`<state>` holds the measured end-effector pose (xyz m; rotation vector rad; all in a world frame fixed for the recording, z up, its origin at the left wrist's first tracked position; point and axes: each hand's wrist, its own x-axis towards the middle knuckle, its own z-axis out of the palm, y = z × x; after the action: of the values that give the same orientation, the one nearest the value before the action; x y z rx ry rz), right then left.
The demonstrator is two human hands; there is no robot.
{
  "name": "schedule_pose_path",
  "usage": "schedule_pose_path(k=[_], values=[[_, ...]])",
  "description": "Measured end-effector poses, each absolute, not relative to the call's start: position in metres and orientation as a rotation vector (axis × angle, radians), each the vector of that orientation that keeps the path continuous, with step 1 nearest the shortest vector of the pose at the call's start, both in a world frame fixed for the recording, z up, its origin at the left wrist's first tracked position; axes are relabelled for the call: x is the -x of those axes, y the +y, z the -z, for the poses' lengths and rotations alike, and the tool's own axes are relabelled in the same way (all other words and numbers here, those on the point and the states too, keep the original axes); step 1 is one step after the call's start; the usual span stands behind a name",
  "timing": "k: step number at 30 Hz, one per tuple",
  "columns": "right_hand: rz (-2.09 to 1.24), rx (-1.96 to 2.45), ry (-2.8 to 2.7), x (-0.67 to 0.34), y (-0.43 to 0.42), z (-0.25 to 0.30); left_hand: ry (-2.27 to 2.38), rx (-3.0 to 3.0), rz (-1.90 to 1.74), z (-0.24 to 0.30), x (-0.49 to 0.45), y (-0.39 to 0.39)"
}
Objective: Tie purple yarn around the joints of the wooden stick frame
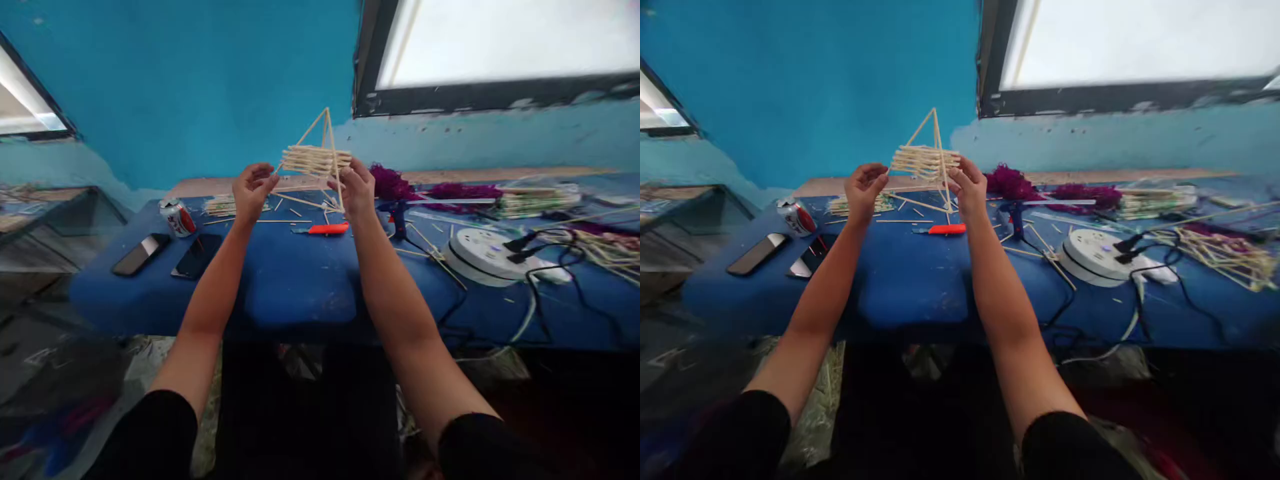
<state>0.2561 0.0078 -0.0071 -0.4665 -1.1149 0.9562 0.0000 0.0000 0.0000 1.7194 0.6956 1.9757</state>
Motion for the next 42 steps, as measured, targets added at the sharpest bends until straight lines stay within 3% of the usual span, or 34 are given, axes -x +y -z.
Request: schedule_pose_path(k=[16, 42], values=[[-0.886, 0.511, -1.208, -0.255, 0.026, 0.02, 0.75, -1.492, -1.79, 0.009, -0.009, 0.001], [-0.816, 0.456, -1.267, -0.248, 0.012, 0.013, 0.725, -1.38, -1.8, 0.007, -0.005, 0.005]])
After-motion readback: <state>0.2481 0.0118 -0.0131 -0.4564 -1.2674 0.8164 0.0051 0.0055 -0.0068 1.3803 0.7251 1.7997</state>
